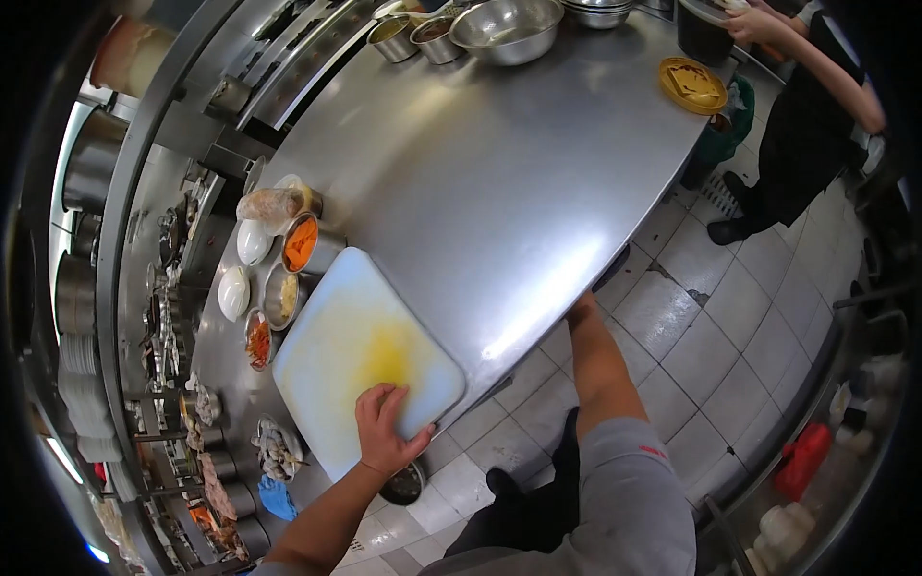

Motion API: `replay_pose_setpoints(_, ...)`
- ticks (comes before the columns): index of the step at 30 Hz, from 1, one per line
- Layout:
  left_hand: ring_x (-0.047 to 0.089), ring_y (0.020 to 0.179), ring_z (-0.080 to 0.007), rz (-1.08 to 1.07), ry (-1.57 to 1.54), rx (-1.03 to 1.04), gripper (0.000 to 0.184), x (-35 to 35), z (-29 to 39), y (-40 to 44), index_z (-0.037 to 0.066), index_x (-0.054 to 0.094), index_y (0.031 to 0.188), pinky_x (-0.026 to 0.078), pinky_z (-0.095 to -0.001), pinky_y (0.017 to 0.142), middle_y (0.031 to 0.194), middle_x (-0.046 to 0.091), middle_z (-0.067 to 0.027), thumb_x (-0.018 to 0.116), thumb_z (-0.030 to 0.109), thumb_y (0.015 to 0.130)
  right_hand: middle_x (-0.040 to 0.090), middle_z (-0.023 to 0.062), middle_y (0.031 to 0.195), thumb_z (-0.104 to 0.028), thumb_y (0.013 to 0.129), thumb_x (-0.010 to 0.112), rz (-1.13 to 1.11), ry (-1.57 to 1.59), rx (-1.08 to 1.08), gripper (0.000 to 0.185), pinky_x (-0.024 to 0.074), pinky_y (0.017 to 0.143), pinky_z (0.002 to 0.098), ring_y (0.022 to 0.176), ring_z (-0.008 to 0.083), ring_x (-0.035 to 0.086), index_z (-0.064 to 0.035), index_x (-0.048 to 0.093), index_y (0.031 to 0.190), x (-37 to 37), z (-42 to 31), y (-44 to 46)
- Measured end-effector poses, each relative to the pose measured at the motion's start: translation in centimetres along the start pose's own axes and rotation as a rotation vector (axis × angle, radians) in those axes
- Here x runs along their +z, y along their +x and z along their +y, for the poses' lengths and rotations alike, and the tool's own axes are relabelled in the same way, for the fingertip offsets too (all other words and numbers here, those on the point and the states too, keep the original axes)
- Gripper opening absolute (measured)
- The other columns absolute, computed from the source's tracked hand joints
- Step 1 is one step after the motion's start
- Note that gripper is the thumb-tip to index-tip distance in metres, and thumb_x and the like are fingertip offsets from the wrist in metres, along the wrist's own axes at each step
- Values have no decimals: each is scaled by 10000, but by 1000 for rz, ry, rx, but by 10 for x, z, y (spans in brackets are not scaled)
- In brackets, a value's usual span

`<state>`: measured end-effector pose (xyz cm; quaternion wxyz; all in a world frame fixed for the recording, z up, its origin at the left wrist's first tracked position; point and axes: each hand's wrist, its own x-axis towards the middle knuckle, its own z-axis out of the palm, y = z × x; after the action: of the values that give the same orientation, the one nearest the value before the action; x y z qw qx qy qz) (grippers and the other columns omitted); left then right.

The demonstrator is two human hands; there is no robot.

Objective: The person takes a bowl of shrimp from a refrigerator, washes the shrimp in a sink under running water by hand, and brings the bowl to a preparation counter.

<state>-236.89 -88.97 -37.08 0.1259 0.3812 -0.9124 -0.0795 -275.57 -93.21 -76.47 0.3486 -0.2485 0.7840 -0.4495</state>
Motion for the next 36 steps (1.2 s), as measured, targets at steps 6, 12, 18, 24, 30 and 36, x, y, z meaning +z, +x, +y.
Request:
replay_pose_setpoints(6,522,1154,-363,22,-34,15,698,-1,-2,-1,85,619,1275,416,-488,993,1234,548,-156,860,357,679,655,162,1321,-164,951,625,149,281,-218,347,533,989,403,1223,325,625,-91,641,1290,22,87,41)
replay_pose_setpoints(12,527,1146,-352,59,-46,6,664,-11,0,-3,104,629,1256,421,-477,992,1231,553,-137,851,379,694,735,172,1134,-259,843,642,-152,-755,282,360,552,952,459,1096,370,690,-89,720,1151,-125,-8,-125)
replay_pose_setpoints(18,501,1227,-321,49,-61,-50,650,-15,-2,-15,159,646,1271,386,-492,1030,1280,557,-89,814,467,723,746,174,957,-501,846,653,17,-807,356,455,570,848,506,969,398,714,-83,751,997,-206,56,-326)
replay_pose_setpoints(24,491,1253,-304,96,-58,-28,667,-22,-3,-27,176,643,1289,387,-486,1011,1297,556,-76,798,495,724,745,174,904,-506,794,733,239,-681,454,443,562,805,500,895,394,720,-89,771,941,-241,30,-481)
replay_pose_setpoints(30,491,1257,-342,145,-177,3,723,-32,-11,-42,115,579,1365,388,-490,1034,1328,551,-137,776,475,770,721,181,842,-441,800,758,240,-586,203,382,537,727,478,802,387,698,-72,743,902,-219,-56,-487)
replay_pose_setpoints(36,476,1277,-412,459,-476,-177,674,-39,-32,-73,34,514,1417,383,-518,1107,1362,549,-230,759,311,853,712,188,853,-513,829,760,133,-675,-371,442,542,722,476,822,405,691,-79,739,912,-142,-204,-440)
